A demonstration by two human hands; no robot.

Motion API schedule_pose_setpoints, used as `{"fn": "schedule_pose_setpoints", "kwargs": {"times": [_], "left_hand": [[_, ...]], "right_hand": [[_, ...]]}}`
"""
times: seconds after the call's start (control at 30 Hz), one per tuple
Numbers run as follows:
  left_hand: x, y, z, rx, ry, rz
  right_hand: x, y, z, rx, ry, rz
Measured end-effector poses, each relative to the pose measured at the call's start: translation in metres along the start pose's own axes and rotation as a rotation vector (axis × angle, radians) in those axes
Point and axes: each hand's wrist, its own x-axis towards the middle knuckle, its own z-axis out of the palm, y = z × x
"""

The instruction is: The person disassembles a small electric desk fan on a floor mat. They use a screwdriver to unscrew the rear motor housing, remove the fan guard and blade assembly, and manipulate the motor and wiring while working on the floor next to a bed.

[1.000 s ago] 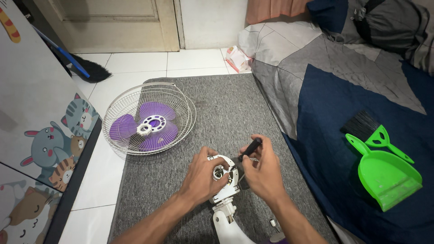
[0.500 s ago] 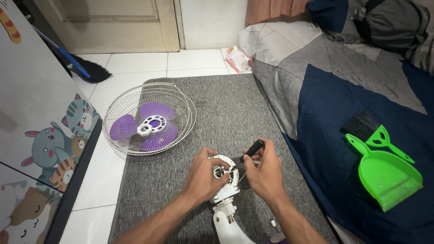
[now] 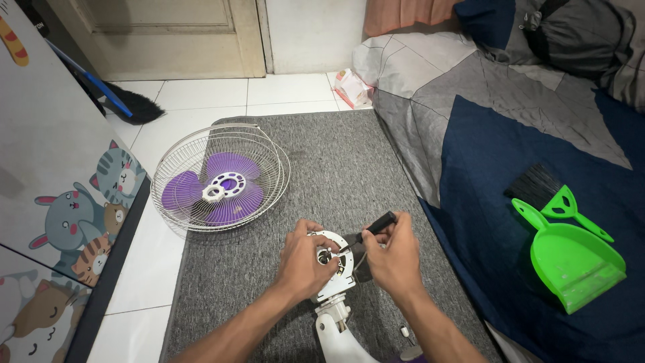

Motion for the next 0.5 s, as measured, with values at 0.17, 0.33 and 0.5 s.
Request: {"fn": "schedule_pose_setpoints", "kwargs": {"times": [0.17,0.33,0.5], "left_hand": [[-0.002,-0.002,0.0,-0.03,0.026,0.021],[-0.001,0.001,0.002,-0.015,0.028,-0.017],[-0.002,0.005,0.002,-0.021,0.044,-0.035]], "right_hand": [[-0.001,-0.002,-0.001,-0.015,0.001,0.047],[0.0,-0.001,-0.001,0.066,0.009,0.158],[0.004,0.011,0.0,0.233,0.012,0.28]]}}
